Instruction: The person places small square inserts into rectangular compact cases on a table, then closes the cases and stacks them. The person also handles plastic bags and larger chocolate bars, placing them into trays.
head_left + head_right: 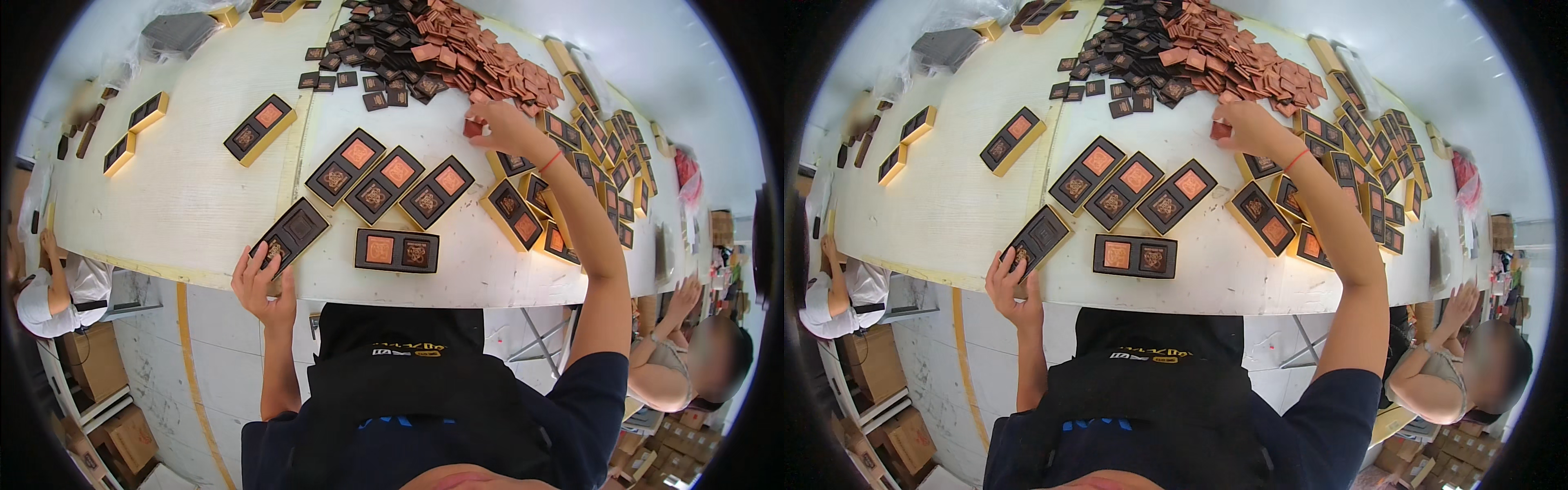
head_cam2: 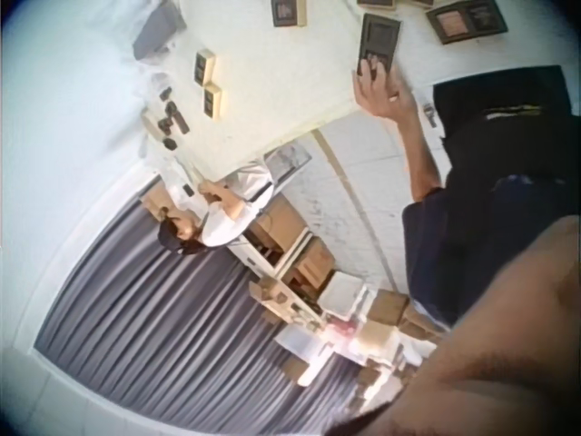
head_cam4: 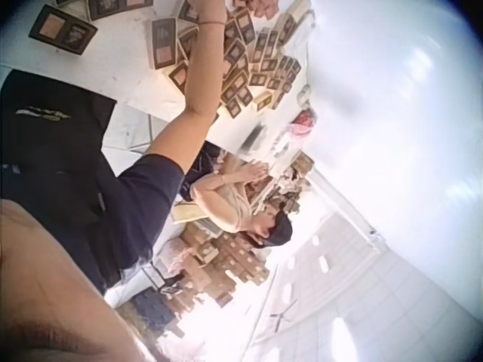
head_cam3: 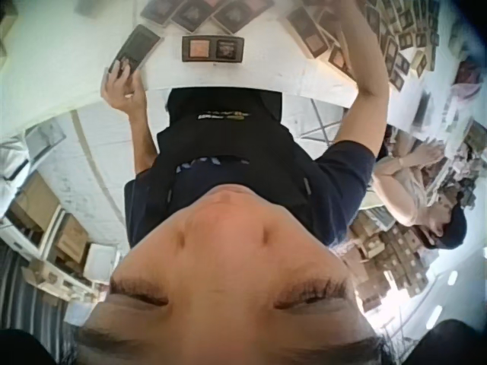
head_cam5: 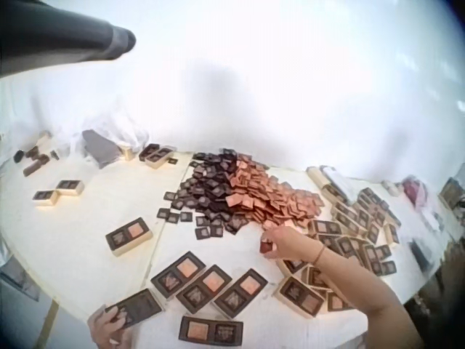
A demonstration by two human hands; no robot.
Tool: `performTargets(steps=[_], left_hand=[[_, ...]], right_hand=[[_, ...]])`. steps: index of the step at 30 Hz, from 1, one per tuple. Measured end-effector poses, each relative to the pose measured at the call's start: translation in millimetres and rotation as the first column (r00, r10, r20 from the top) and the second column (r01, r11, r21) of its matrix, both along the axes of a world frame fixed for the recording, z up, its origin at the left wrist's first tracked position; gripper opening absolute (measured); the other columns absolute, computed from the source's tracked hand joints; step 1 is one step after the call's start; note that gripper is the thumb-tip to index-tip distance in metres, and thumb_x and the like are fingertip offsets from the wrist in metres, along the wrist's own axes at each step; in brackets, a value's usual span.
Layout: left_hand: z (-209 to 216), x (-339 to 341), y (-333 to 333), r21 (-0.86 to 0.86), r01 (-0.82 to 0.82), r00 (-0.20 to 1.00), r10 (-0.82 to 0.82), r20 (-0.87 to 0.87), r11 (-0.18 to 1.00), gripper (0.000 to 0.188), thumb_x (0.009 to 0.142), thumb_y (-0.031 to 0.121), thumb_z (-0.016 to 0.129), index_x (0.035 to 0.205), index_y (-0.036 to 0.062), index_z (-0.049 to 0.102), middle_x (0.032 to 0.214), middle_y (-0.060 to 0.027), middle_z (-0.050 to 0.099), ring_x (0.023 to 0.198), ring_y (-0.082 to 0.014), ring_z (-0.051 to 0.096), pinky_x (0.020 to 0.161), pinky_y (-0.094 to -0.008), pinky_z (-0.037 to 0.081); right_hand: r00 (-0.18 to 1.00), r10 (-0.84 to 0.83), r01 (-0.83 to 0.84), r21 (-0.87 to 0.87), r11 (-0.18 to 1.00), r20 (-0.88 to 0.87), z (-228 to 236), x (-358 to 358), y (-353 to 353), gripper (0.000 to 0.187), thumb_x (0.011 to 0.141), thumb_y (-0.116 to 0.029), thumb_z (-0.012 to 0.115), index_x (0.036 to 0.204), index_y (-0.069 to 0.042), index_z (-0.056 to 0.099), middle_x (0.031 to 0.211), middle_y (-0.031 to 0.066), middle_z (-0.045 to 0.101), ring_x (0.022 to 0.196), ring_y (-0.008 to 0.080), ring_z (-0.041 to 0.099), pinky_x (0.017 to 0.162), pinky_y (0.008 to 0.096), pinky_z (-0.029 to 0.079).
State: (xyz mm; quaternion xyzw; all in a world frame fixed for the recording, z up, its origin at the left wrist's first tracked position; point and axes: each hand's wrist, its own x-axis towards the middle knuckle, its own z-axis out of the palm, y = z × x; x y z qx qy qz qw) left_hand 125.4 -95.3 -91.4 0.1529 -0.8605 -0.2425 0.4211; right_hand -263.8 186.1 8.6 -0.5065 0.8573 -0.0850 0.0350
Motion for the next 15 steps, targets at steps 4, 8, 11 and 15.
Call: performTargets(steps=[4,8,11,15], left_hand=[[2.6,0.3,0.4,0.004,-0.01,1.0,0.01,0.006,1.0,0.023,0.081,0.008,0.075,0.103,0.0118,0.071,0.127,-0.0069,0.066,0.127,-0.0345,0.053,0.105,-0.0442,0.035],[6.3,2.5,-1.8,0.069,0.039,0.999,-0.04,0.002,0.997,0.024,0.081,0.007,0.075,0.104,0.0109,0.071,0.127,-0.0078,0.067,0.128,-0.0354,0.052,0.106,-0.0446,0.036],[11.7,-1.6,2.6,0.096,0.031,0.999,-0.032,0.006,0.995,0.024,0.081,0.006,0.075,0.105,0.0104,0.071,0.127,-0.0085,0.067,0.129,-0.0361,0.052,0.106,-0.0447,0.035],[12.1,-2.8,8.0,0.108,-0.009,1.0,0.008,0.011,0.994,0.024,0.081,0.007,0.074,0.105,0.0104,0.07,0.126,-0.0088,0.067,0.13,-0.0368,0.051,0.106,-0.0442,0.035]], right_hand=[[0.976,0.01,0.028,-0.171,0.985,0.218,0.9,-10.7,-14.8,0.021,0.088,-0.012,0.062,0.103,-0.001,0.072,0.08,0.0091,0.069,0.071,0.0195,0.068,0.067,0.031,0.055],[0.735,0.044,0.195,-0.274,0.942,0.677,30.7,16.2,-48.6,0.02,0.097,-0.011,0.055,0.107,-0.004,0.071,0.085,0.0025,0.069,0.073,0.0078,0.066,0.062,0.022,0.054],[0.809,0.086,0.111,-0.295,0.949,0.581,39.7,47.3,-69.2,0.015,0.094,-0.012,0.062,0.104,-0.005,0.071,0.087,0.0014,0.069,0.074,0.0083,0.066,0.063,0.0223,0.053],[0.86,0.259,-0.185,-0.203,0.961,0.44,41.6,63.5,-76.5,0.016,0.084,-0.009,0.074,0.1,-0.008,0.071,0.094,0.002,0.069,0.084,0.012,0.063,0.069,0.0268,0.052]])
